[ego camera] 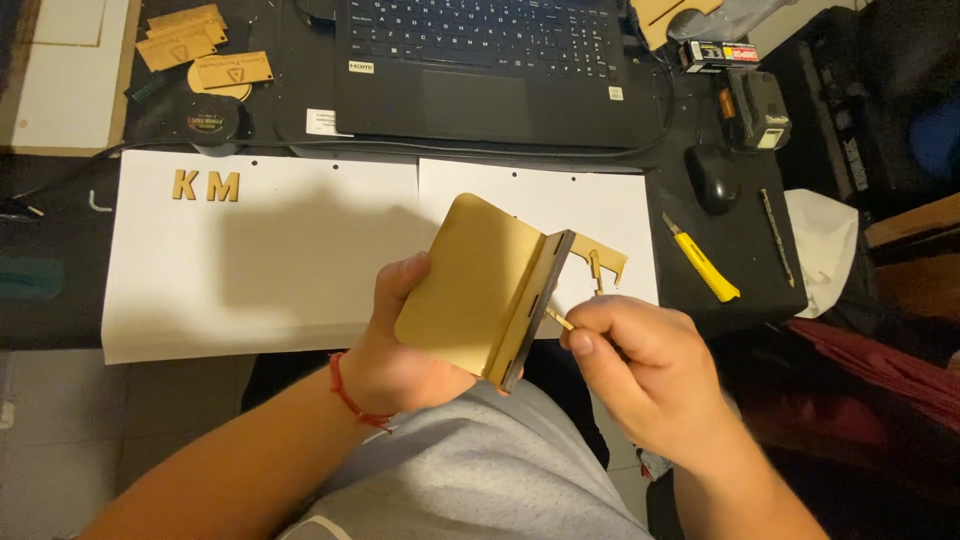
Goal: The person assembles a small wooden structure by fitting several pre-cut pieces together. They then retrieve a new wooden piece from a laser cutter, remove it from the machine, and use a utility knife to clean the edges before placing it on the desk.
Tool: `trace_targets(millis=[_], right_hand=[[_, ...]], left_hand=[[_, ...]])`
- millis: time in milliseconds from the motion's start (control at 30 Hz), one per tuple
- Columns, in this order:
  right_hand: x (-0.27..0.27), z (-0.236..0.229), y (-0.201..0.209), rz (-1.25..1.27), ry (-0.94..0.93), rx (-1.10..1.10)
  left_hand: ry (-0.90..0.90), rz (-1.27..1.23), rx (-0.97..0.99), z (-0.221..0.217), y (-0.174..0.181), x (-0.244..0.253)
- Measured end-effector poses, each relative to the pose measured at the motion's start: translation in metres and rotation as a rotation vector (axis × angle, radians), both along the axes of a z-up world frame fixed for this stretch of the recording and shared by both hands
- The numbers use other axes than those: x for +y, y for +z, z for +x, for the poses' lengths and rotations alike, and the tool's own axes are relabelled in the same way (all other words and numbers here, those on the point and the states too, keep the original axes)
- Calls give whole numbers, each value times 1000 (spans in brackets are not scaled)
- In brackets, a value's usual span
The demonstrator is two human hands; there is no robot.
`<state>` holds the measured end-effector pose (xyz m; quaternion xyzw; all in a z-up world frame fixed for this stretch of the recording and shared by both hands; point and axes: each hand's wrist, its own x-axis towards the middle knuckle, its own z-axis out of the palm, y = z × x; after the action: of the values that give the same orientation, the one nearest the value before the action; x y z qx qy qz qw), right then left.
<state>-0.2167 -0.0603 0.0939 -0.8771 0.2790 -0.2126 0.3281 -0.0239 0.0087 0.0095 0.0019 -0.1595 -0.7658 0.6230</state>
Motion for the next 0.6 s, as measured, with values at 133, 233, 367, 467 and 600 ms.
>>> trace_targets(millis=[133,233,367,467,600], right_hand=[[1,0,1,-8,85,-21],[-3,-1,1,-27,106,-8],[-6,-1,0,11,34,14],[-11,1,-3,8,-20,22],[-17,1,-10,42,-98,53]], left_hand=[[6,-8,-36,0,0,0],[-8,44,-31,0,3,1],[-33,14,-22,3,-5,0],[-54,82,24,5,-5,3],[8,63,-11,6,0,4]])
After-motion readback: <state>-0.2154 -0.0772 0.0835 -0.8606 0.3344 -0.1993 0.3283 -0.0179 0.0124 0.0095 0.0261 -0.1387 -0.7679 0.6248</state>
